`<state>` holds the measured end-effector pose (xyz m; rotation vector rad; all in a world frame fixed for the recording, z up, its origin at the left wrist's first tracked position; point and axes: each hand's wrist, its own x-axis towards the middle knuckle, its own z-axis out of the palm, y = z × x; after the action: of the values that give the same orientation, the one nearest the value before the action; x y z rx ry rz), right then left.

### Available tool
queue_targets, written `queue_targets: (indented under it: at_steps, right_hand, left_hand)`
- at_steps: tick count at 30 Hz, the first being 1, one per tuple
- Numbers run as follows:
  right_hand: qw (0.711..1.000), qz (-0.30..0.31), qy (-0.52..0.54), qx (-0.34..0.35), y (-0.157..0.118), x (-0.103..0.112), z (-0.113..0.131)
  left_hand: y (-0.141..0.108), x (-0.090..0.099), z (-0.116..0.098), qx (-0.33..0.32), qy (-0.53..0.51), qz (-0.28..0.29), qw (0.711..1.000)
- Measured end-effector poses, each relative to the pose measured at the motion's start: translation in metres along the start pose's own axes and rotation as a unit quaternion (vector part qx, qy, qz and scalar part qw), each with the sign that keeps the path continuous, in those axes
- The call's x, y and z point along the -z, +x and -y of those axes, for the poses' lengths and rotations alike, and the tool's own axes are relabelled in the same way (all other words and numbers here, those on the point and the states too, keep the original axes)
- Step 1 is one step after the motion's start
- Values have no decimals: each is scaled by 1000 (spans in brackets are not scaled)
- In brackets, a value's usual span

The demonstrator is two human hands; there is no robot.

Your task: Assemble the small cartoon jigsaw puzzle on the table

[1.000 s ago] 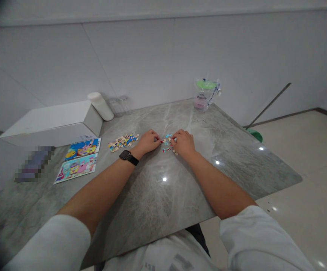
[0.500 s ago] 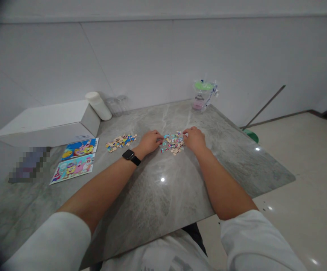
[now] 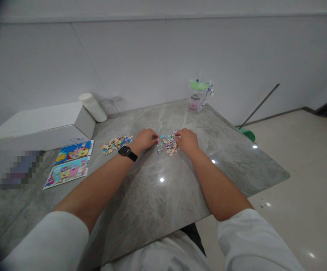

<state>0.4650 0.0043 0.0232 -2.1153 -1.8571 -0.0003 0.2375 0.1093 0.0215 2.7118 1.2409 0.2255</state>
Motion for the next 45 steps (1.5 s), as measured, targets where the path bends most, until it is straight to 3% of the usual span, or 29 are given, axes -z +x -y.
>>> queue_targets:
  at_steps: [10,15,22,34,36,40,45]
  right_hand:
    - [1000,-19,15,11,-1,-3,0]
    - [998,26,-5,51,-4,-4,9]
    - [999,23,-30,18,-4,-2,10]
    - [999,15,-28,28,-6,-8,11]
    - [999,14,-19,42,-4,-11,10]
    - [999,-5,7,48,3,-19,7]
    - [993,-70,80,52,13,-29,-1]
  left_hand:
    - [-4,0,0,-13,9,-23,1000]
    - [1,-4,-8,-10,-15,-43,999]
    - [16,-6,-23,9,-51,-17,999]
    - [26,-4,1,31,-228,-56,972]
    - [18,2,10,45,-301,-69,950]
    - [-23,17,28,89,-467,-103,874]
    - [-95,36,46,133,-501,-124,846]
